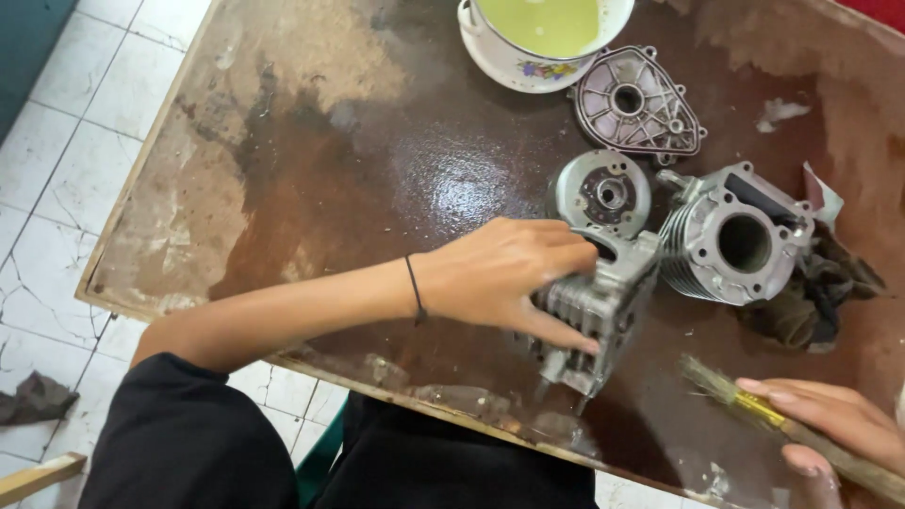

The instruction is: The person cleans a motorcycle engine cylinder head by holding it with one hand and scrubbing its surfaces with a brush dipped in cleaning fluid, rotating the cylinder head as needed to access all areas.

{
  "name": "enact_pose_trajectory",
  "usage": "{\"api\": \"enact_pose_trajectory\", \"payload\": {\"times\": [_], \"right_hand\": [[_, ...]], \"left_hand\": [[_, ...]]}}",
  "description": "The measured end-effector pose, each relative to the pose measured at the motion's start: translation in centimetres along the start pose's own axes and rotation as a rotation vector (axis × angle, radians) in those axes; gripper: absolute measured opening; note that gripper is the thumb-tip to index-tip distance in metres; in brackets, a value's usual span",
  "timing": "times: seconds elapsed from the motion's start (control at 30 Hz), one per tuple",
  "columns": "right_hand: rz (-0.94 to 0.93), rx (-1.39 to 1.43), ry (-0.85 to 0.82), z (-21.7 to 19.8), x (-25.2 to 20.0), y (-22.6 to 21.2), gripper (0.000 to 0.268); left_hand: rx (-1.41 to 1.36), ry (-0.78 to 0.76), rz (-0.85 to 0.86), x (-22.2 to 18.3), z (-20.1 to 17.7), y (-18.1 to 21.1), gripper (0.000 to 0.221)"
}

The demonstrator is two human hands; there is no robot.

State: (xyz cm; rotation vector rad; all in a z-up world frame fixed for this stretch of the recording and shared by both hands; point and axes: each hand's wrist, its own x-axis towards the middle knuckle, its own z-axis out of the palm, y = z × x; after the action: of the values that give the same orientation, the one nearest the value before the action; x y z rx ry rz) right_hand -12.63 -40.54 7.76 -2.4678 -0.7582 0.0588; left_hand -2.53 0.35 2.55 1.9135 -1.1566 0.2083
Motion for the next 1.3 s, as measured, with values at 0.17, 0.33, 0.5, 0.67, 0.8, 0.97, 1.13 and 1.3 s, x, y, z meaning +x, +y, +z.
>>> {"api": "enact_pose_trajectory", "payload": {"times": [0.17,0.33,0.5,0.67,0.8,0.97,1.13,1.3], "right_hand": [[0.024,0.068,0.128,1.3,1.5,-4.2,0.035],[0.015,0.102,0.161,2.0,3.2,-6.7,0.029],[0.013,0.155,0.187,2.2,4.3,-8.0,0.031],[-0.044,0.172,0.191,2.3,4.2,-7.4,0.034],[-0.160,0.119,0.246,2.3,7.0,-8.5,0.034],[-0.230,-0.078,0.384,5.7,10.2,-9.2,0.033],[-0.303,-0.343,0.412,7.5,11.2,-11.3,0.036],[-0.191,-0.154,0.278,7.7,8.7,-10.3,0.031]], "left_hand": [[0.098,-0.070,-0.056,2.3,-0.6,2.1,0.062],[0.180,0.101,-0.009,0.8,1.6,2.1,0.060],[0.158,0.291,-0.071,0.9,2.2,2.6,0.057],[0.112,0.170,-0.361,5.0,2.2,0.1,0.065],[0.117,0.233,-0.406,6.5,2.5,-1.9,0.049],[0.055,0.231,-0.250,6.0,2.4,-2.8,0.034],[-0.035,0.215,-0.135,5.3,1.7,-5.4,0.038],[-0.176,0.257,-0.243,5.2,2.0,-5.3,0.053]]}}
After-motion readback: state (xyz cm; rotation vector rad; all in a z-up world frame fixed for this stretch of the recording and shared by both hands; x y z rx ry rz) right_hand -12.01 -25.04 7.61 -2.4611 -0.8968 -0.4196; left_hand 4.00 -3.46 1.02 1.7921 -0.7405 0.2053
